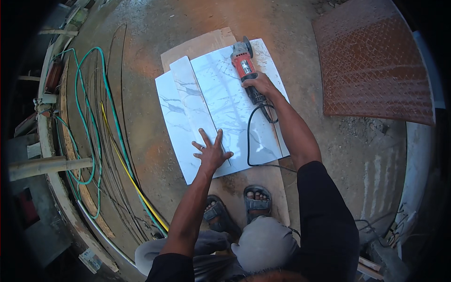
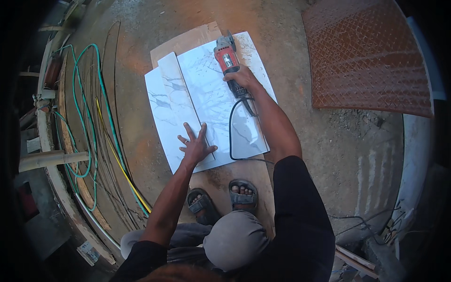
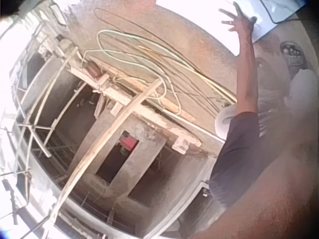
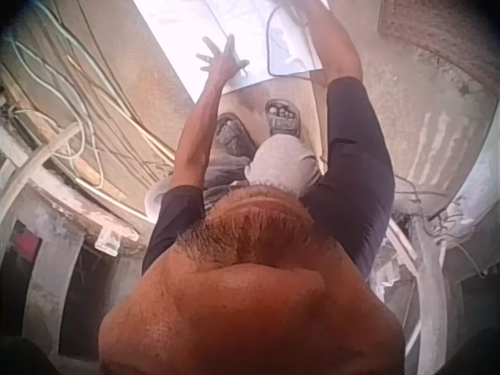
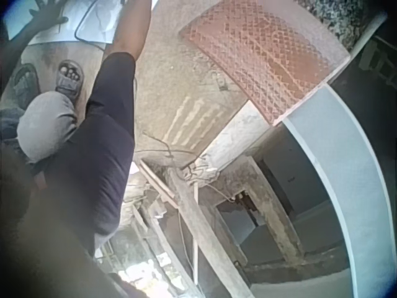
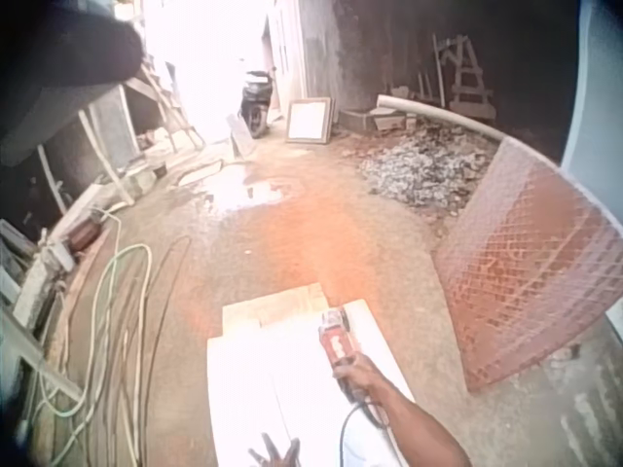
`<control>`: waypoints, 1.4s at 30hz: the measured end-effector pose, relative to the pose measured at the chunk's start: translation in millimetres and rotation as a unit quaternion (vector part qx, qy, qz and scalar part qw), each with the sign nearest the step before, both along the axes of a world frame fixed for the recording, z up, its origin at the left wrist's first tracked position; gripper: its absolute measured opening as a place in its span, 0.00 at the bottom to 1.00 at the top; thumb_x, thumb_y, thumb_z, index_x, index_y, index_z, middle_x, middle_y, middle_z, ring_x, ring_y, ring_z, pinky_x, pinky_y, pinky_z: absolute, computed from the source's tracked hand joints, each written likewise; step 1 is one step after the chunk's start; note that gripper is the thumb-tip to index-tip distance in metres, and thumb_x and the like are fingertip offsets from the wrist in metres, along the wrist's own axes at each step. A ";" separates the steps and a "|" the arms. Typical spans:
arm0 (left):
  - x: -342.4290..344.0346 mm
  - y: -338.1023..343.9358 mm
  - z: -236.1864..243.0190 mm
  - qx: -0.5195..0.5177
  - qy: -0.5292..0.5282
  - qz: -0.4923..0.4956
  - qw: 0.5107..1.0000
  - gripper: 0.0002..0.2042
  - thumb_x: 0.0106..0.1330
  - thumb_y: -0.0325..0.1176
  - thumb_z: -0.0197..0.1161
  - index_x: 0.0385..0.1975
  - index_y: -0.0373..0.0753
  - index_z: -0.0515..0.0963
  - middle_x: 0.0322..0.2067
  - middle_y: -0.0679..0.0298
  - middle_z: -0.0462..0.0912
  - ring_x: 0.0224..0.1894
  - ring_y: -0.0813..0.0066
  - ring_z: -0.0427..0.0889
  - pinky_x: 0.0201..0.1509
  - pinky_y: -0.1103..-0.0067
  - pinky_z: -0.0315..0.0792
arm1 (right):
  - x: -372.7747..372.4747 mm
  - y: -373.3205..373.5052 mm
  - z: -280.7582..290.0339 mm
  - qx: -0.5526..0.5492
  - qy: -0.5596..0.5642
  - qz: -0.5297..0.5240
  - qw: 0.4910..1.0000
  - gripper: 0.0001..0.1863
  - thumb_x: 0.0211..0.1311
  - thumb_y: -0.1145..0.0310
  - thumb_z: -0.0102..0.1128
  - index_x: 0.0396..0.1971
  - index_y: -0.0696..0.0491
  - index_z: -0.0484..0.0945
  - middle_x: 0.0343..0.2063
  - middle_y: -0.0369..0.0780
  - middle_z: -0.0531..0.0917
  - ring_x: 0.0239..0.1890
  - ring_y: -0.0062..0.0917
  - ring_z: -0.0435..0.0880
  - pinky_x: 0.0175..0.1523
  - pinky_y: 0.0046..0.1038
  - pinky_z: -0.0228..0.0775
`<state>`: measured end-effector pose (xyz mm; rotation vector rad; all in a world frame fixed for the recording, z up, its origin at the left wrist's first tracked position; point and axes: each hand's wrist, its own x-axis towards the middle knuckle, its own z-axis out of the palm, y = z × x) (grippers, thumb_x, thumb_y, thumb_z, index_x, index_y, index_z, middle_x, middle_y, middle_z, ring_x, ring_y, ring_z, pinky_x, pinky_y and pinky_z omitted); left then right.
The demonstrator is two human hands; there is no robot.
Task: Using an angle grinder to cut a tile based on measurements taken with a tape measure.
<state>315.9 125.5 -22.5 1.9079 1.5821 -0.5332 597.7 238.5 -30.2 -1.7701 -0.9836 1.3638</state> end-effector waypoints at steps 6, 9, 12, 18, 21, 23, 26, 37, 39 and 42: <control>-0.3 0.5 -1.9 -0.001 -0.005 0.000 1.000 0.49 0.47 0.52 0.74 0.70 0.64 0.50 0.70 0.42 0.20 0.62 0.08 0.32 0.54 0.27 0.53 | 3.5 41.0 -5.8 -0.003 -0.034 -0.007 0.999 0.25 0.36 0.59 0.69 0.38 0.56 0.78 0.28 0.39 0.81 0.28 0.25 0.79 0.36 0.26 0.70; 0.2 0.3 -0.1 0.000 -0.004 -0.003 1.000 0.49 0.47 0.52 0.74 0.70 0.63 0.50 0.70 0.42 0.20 0.62 0.07 0.32 0.54 0.27 0.53 | 4.6 48.4 -8.5 -0.011 -0.014 0.005 1.000 0.26 0.35 0.59 0.70 0.38 0.55 0.79 0.29 0.39 0.81 0.28 0.25 0.79 0.37 0.26 0.70; 1.6 1.5 1.1 0.000 -0.004 0.000 1.000 0.49 0.47 0.52 0.74 0.70 0.63 0.50 0.70 0.42 0.20 0.62 0.07 0.33 0.54 0.28 0.53 | 1.7 41.2 -10.2 -0.011 -0.024 -0.009 1.000 0.26 0.35 0.59 0.70 0.38 0.55 0.79 0.29 0.40 0.81 0.29 0.25 0.79 0.37 0.26 0.71; 1.4 -0.5 0.5 -0.005 -0.002 0.010 1.000 0.49 0.47 0.52 0.75 0.70 0.65 0.51 0.70 0.45 0.20 0.63 0.10 0.31 0.54 0.27 0.51 | -3.9 -14.3 -3.2 0.000 -0.019 -0.001 1.000 0.30 0.32 0.61 0.71 0.42 0.57 0.78 0.33 0.44 0.82 0.33 0.30 0.81 0.43 0.29 0.72; 0.8 -0.7 -0.1 0.000 -0.003 0.010 1.000 0.49 0.47 0.52 0.75 0.70 0.65 0.51 0.70 0.45 0.20 0.64 0.11 0.31 0.55 0.27 0.51 | -11.0 -52.1 2.9 -0.001 0.001 -0.025 1.000 0.28 0.33 0.62 0.71 0.39 0.57 0.76 0.30 0.42 0.81 0.32 0.30 0.80 0.41 0.29 0.72; 0.6 -0.7 -0.1 0.004 0.002 -0.006 1.000 0.50 0.47 0.53 0.74 0.70 0.64 0.49 0.69 0.43 0.19 0.62 0.08 0.33 0.54 0.28 0.54 | -13.9 -77.0 7.4 -0.006 -0.003 -0.010 1.000 0.29 0.33 0.62 0.71 0.40 0.57 0.75 0.30 0.42 0.81 0.32 0.30 0.80 0.41 0.29 0.72; 0.1 -0.7 0.4 -0.003 0.008 -0.005 1.000 0.50 0.47 0.54 0.74 0.71 0.64 0.49 0.69 0.43 0.19 0.62 0.08 0.33 0.55 0.28 0.53 | -20.0 -117.5 11.3 -0.030 0.000 -0.014 0.999 0.31 0.33 0.62 0.72 0.43 0.57 0.74 0.31 0.43 0.81 0.33 0.30 0.80 0.42 0.29 0.72; -1.5 -1.3 -3.5 0.001 0.002 -0.002 1.000 0.50 0.47 0.52 0.75 0.70 0.64 0.49 0.69 0.43 0.19 0.62 0.08 0.32 0.54 0.28 0.53 | -29.2 -178.1 6.3 -0.021 0.002 -0.021 1.000 0.35 0.32 0.62 0.72 0.46 0.59 0.73 0.38 0.45 0.81 0.41 0.33 0.79 0.51 0.29 0.69; -1.6 -0.9 -2.8 0.002 0.002 -0.001 1.000 0.50 0.47 0.52 0.75 0.70 0.64 0.49 0.69 0.43 0.19 0.62 0.08 0.32 0.54 0.28 0.53 | -23.6 -150.2 5.1 -0.043 -0.011 -0.014 0.999 0.34 0.33 0.61 0.72 0.46 0.58 0.73 0.37 0.45 0.81 0.39 0.32 0.80 0.49 0.29 0.70; -1.2 -0.1 -2.1 0.000 0.001 0.000 1.000 0.50 0.47 0.52 0.75 0.70 0.64 0.49 0.69 0.43 0.19 0.62 0.08 0.32 0.54 0.27 0.52 | -13.6 -102.1 3.5 -0.041 -0.004 -0.001 0.999 0.33 0.33 0.61 0.71 0.45 0.58 0.74 0.36 0.44 0.81 0.36 0.30 0.81 0.45 0.29 0.71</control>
